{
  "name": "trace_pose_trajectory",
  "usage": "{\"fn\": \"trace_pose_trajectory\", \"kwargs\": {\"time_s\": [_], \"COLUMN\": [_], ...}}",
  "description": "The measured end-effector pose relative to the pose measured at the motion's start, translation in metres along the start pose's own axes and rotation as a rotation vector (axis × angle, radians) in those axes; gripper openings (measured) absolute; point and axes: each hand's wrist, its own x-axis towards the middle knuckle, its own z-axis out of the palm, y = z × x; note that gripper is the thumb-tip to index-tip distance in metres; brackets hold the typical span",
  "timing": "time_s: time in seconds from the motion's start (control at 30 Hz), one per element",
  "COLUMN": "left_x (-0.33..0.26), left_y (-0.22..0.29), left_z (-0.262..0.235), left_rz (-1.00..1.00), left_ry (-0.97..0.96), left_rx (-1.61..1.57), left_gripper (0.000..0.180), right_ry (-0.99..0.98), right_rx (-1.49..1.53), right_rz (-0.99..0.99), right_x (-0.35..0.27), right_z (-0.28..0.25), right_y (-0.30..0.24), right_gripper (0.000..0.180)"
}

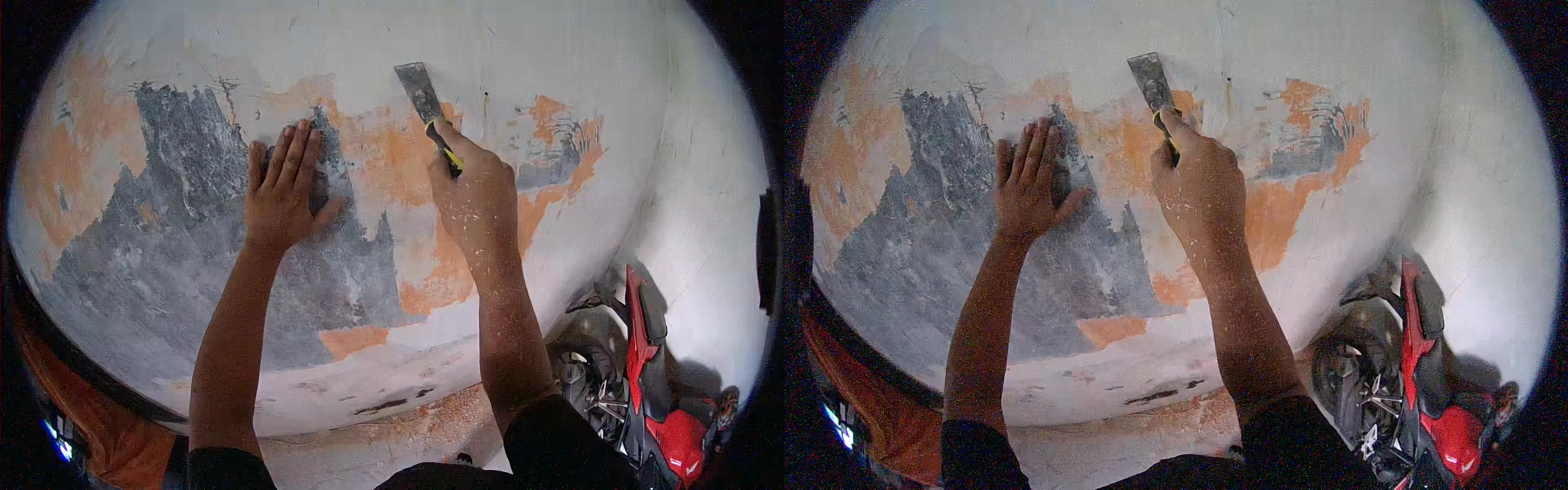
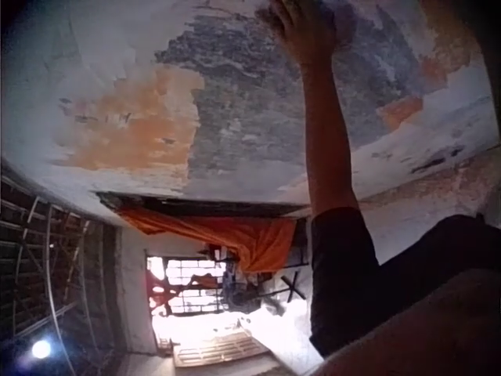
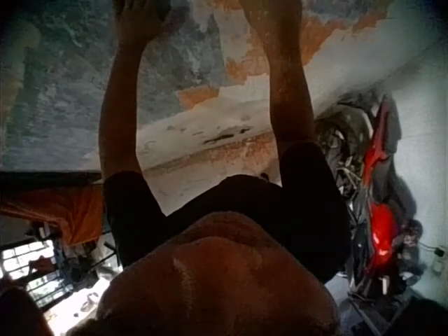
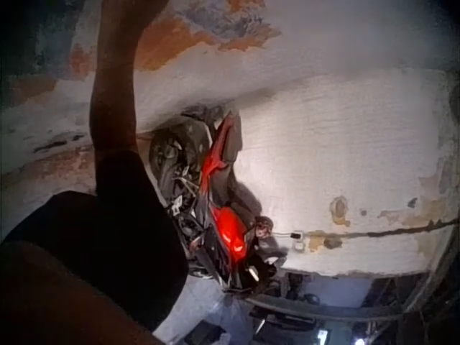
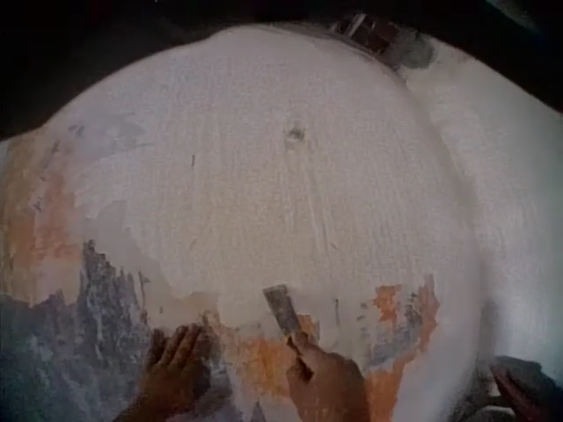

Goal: The recorder uses a scraping tool to remove old paint or plaster from a wall.

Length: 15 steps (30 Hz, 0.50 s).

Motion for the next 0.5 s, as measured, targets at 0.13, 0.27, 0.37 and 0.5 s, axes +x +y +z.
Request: {"fn": "trace_pose_trajectory", "kwargs": {"time_s": [0.13, 0.27, 0.37, 0.5], "left_x": [-0.011, -0.007, 0.004, 0.036], "left_y": [-0.012, -0.001, -0.003, -0.011], "left_z": [-0.003, 0.003, -0.007, -0.010], "left_rz": [-0.019, -0.015, 0.031, 0.047], "left_ry": [-0.051, -0.007, -0.054, -0.025], "left_rx": [0.027, -0.008, -0.060, -0.005], "left_gripper": [0.095, 0.096, 0.096, 0.099], "right_ry": [0.015, -0.012, -0.007, -0.083], "right_rx": [-0.023, -0.011, 0.041, -0.032], "right_rz": [-0.048, 0.004, 0.040, 0.106], "right_x": [-0.039, -0.013, -0.001, -0.044], "right_z": [0.028, 0.019, 0.008, 0.005], "right_y": [0.032, 0.023, 0.008, 0.023], "right_gripper": [0.040, 0.040, 0.037, 0.038]}}
